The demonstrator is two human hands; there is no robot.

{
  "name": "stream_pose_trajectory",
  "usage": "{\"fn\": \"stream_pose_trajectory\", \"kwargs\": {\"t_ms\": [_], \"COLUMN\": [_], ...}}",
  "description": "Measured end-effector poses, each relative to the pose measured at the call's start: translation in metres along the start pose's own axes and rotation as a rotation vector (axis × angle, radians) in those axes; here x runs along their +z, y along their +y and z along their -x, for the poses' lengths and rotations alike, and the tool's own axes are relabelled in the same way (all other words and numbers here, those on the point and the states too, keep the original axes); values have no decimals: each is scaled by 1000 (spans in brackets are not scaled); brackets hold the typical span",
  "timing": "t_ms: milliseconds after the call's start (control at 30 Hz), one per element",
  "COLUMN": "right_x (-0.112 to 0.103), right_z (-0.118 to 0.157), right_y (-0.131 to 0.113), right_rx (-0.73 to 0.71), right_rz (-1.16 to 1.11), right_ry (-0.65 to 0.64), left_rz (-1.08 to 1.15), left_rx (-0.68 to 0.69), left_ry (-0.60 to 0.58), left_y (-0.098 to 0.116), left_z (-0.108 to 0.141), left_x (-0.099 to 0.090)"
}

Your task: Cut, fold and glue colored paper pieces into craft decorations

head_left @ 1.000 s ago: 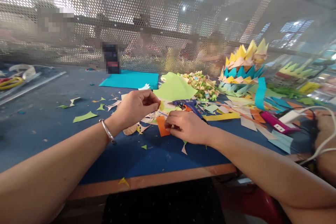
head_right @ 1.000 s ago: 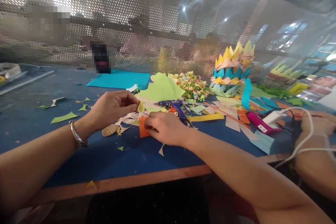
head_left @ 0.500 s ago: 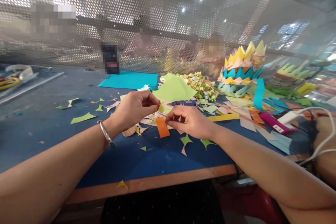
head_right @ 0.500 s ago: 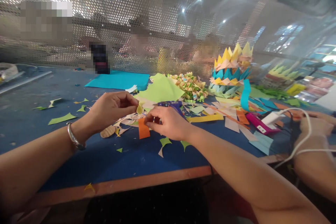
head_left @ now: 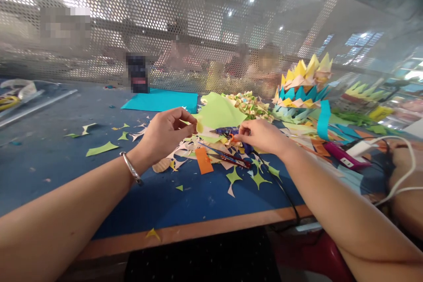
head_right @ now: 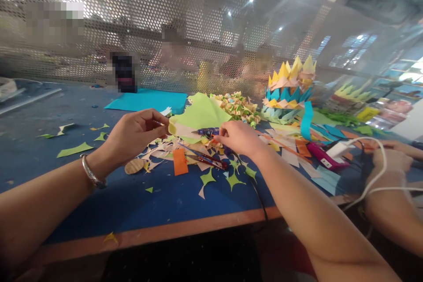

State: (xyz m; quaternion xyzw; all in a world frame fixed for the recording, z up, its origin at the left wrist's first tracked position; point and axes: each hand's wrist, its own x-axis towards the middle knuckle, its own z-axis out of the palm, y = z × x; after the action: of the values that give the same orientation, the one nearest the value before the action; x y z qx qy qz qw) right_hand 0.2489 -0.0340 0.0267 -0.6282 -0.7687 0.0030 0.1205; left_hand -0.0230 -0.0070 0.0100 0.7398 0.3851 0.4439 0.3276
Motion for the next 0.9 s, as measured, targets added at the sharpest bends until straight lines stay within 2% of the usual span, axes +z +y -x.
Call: {"fn": "stream_pose_trajectory", "kwargs": {"t_ms": [200, 333, 433, 567, 700, 800, 900], "right_x": [-1, -1, 0, 4, 3, -3, -12], "right_z": [0, -5, -9, -11, -11, -9, -5], "right_y": [10, 17, 20, 21, 19, 17, 11], "right_rx": [76, 103, 191, 280, 304, 326, 262], "right_rz": [28, -64, -340, -674, -904, -1217, -1485], "right_ry": [-42, -167, -212, -159, -67, 4, -51], "left_rz": [-55, -82, -80, -51, -18, 20, 54], "left_rx": [9, 20, 16, 11, -35, -63, -79], "left_ry": [-17, -14, -28, -13, 88, 152, 163], "left_y": [-2, -2, -3, -2, 6, 13, 15], "left_z": [-1, -1, -1, -3, -2, -1, -1], "left_x": [-1, -1, -1, -2, -3, -3, -3]}}
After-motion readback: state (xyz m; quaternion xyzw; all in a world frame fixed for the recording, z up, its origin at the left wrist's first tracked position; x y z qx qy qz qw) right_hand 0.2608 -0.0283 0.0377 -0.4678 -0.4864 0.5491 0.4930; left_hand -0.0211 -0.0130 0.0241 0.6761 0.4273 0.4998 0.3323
